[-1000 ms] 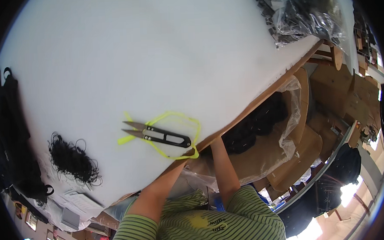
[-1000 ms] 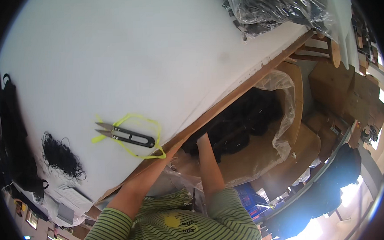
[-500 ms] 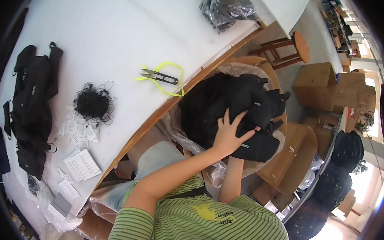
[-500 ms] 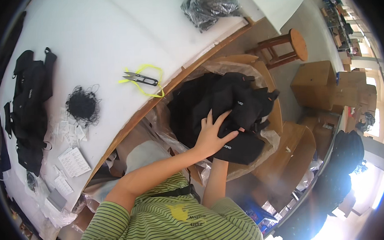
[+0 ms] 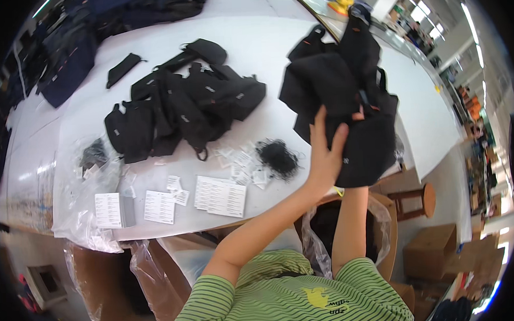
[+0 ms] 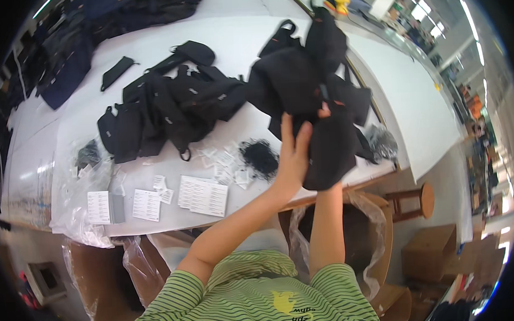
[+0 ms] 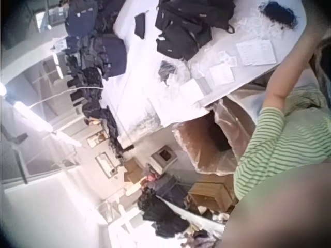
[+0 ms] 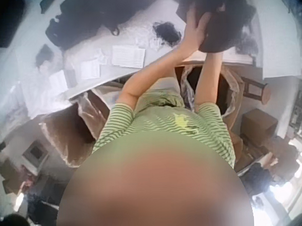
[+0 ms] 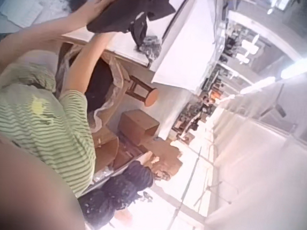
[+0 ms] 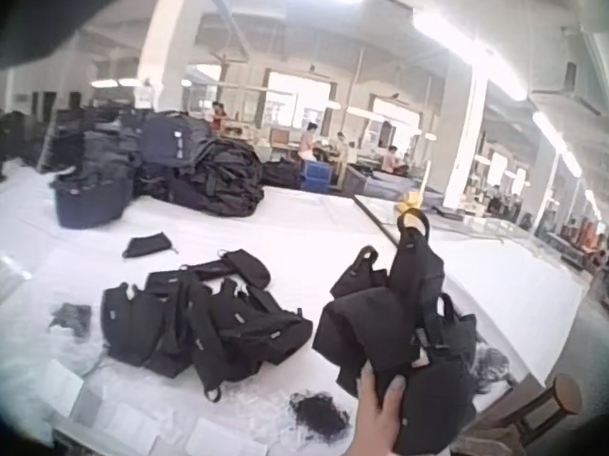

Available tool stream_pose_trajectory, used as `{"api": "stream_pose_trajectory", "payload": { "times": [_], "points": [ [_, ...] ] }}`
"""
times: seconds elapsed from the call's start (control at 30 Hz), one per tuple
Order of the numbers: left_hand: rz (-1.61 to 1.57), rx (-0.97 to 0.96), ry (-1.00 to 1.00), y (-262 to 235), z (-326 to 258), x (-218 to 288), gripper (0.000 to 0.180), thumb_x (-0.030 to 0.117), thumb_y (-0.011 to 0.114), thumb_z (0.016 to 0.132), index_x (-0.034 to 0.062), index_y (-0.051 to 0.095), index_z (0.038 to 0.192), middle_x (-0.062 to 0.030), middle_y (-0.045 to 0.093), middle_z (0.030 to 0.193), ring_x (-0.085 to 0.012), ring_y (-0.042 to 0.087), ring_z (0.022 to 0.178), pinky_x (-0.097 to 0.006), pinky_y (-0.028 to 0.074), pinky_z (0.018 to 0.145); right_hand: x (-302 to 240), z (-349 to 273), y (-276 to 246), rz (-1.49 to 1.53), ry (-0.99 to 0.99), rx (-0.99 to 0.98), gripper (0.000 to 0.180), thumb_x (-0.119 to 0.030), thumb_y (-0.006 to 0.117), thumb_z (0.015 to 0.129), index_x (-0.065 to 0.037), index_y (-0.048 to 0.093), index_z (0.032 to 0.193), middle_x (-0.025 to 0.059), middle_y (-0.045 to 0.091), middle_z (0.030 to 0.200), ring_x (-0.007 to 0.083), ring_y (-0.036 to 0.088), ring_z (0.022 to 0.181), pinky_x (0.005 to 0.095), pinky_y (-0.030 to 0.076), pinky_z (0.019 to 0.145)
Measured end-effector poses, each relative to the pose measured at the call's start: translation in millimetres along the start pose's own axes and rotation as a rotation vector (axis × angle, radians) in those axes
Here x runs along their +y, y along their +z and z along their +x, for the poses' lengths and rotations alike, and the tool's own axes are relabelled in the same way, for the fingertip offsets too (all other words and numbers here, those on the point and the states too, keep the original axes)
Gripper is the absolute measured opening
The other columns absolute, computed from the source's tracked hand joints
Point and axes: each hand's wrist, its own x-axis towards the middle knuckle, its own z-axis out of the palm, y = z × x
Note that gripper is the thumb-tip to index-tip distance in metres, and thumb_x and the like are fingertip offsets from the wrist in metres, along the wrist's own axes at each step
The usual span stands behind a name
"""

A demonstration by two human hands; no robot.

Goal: Checking, inserting booklets into, and packing black fabric pouches into a larger shipping container.

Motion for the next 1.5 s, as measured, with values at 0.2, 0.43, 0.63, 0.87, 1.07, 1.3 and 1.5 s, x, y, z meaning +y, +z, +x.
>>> {"api": "stream_pose_trajectory", "payload": {
  "times": [0.2, 0.43, 0.63, 0.87, 1.07, 1.3, 1.5],
  "points": [
    [0.013, 0.534, 0.254, -163, 103, 45, 0.063, 0.043, 0.041, 0.097, 0.0036, 0.023, 0.143, -0.0161, 0.03, 0.144, -0.0256, 0.032, 0.131, -0.032, 0.024, 0.107, 1, 18, 271, 0.336, 0.397, -0.497, 0.031, -0.03, 0.059, 0.085, -0.012, 0.057, 0.11, 0.0174, 0.059, 0.114, 0.03, 0.06, 0.102, 0.0563, 0.03, 0.095],
    [-0.492, 0.678, -0.015, -288, 101, -4, 0.058, 0.044, 0.033, 0.098, 0.0156, 0.016, 0.146, -0.0061, 0.028, 0.144, -0.0218, 0.039, 0.125, -0.032, 0.033, 0.103, -41, -55, 391, -0.35, -0.152, -0.673, 0.068, -0.05, 0.066, 0.072, -0.022, 0.048, 0.131, 0.01, 0.042, 0.133, 0.0267, 0.043, 0.122, 0.0702, 0.008, 0.102],
    [-0.076, 0.629, -0.034, -240, 34, 38, 0.064, 0.026, 0.046, 0.095, 0.0189, 0.009, 0.147, -0.0186, 0.017, 0.147, -0.0292, 0.042, 0.123, -0.042, 0.034, 0.104, -23, -18, 368, -0.213, -0.087, -0.667, 0.085, -0.052, 0.07, 0.068, -0.028, 0.033, 0.141, 0.0183, 0.034, 0.141, 0.0346, 0.032, 0.13, 0.0674, 0.008, 0.104],
    [0.017, 0.6, -0.044, -249, -5, 59, 0.075, 0.009, 0.051, 0.089, 0.0194, 0.004, 0.147, -0.0222, 0.02, 0.143, -0.0302, 0.05, 0.115, -0.04, 0.037, 0.102, -9, 21, 303, -0.18, -0.165, -0.755, 0.083, -0.054, 0.067, 0.07, -0.028, 0.034, 0.142, 0.0191, 0.028, 0.146, 0.0388, 0.022, 0.135, 0.0591, 0.013, 0.107],
    [-0.04, 0.623, -0.074, -255, -26, 65, 0.07, 0.008, 0.047, 0.09, 0.0161, 0.007, 0.146, -0.0262, 0.019, 0.144, -0.0306, 0.051, 0.115, -0.039, 0.04, 0.101, 24, 16, 214, 0.014, -0.125, -0.647, 0.056, -0.043, 0.063, 0.08, -0.026, 0.05, 0.131, 0.0151, 0.038, 0.139, 0.034, 0.031, 0.131, 0.0494, 0.022, 0.107],
    [0.841, 0.276, -0.108, -273, -95, 67, 0.043, 0.014, 0.057, 0.087, 0.0037, 0.047, 0.128, -0.0148, 0.047, 0.129, -0.0292, 0.048, 0.115, -0.038, 0.037, 0.099, 106, -68, 68, 0.253, 0.535, -0.64, 0.019, -0.02, 0.066, 0.081, -0.008, 0.068, 0.096, 0.0033, 0.062, 0.072, 0.0122, 0.056, 0.07, 0.0265, 0.045, 0.067],
    [1.47, 0.159, -0.072, -277, -114, 19, 0.054, 0.027, 0.066, 0.082, -0.0001, 0.047, 0.125, -0.0184, 0.042, 0.131, -0.0361, 0.035, 0.122, -0.044, 0.029, 0.102, 89, -146, 45, 0.159, 0.629, -0.71, 0.014, -0.018, 0.067, 0.08, -0.007, 0.067, 0.089, 0.0016, 0.059, 0.067, 0.0087, 0.049, 0.06, 0.0253, 0.041, 0.057]
  ]
}}
